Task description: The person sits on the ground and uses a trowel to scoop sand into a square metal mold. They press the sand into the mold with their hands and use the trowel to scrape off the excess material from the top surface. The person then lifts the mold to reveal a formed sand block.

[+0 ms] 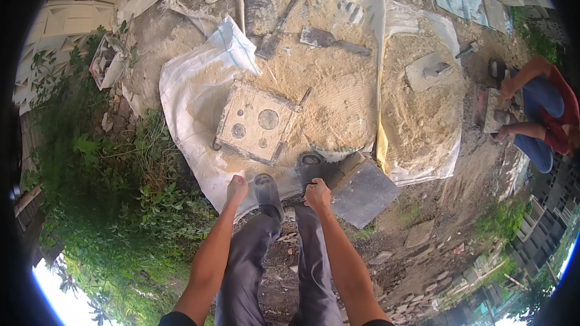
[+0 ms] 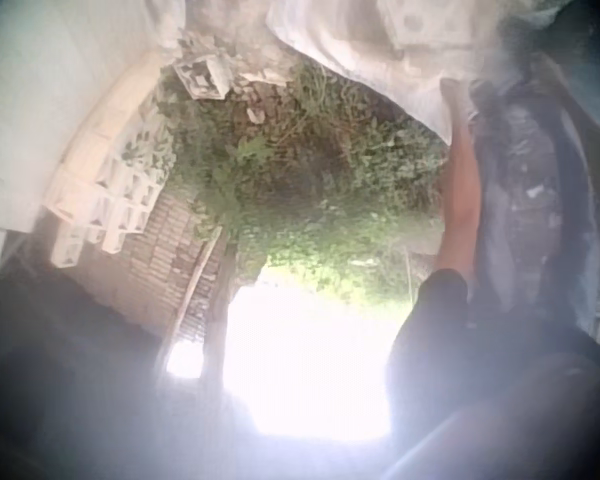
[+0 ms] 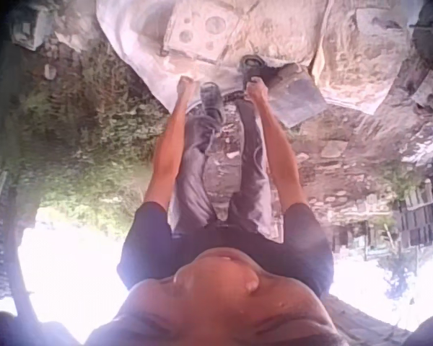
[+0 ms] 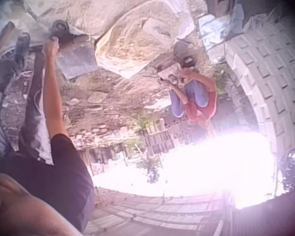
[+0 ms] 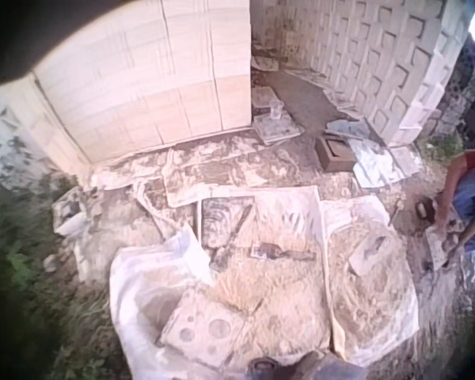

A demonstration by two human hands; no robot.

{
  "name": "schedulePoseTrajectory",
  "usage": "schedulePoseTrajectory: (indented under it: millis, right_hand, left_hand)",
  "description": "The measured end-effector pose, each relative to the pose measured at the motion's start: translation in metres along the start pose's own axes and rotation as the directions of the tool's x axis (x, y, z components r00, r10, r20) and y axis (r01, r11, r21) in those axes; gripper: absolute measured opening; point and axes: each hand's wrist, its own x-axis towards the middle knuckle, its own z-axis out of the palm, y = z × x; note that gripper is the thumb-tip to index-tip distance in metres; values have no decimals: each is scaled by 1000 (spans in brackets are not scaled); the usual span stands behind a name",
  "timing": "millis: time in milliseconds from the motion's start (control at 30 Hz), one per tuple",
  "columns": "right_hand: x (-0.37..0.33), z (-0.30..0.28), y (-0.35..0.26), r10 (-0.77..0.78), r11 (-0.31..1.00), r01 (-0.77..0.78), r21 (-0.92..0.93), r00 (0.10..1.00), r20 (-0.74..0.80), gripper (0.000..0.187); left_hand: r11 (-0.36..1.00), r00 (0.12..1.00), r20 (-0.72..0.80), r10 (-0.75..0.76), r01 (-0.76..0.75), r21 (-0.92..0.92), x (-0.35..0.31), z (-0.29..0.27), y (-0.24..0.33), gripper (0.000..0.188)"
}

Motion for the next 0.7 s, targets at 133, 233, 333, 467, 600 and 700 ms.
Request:
schedulePoseTrajectory:
  millis: [133,233,333,467,600,700]
  right_hand:
    - [24,36,40,-149,979,154,-132,988,51,41]
    - [29,61,60,-225,928,246,-281,969,105,38]
    - [25,87,63,-254,889,286,-357,958,135,36]
    - [27,136,90,-346,875,356,-327,934,91,33]
    - [11,177,128,-218,912,195,-362,976,-22,49]
    - [-2,206,159,55,955,-104,-278,983,-178,66]
  left_hand:
    - [970,991,-83,-105,120,210,9,-4,-61,44]
    - [929,910,-343,-234,313,198,26,-6,-125,76]
    - [824,812,-394,-431,532,196,37,0,-172,94]
    - [898,878,-191,-440,433,-79,51,14,-257,84]
    - [964,990,-115,-86,54,-262,10,24,-257,56]
    - [933,1000,9,-24,25,-358,-36,-3,-229,44]
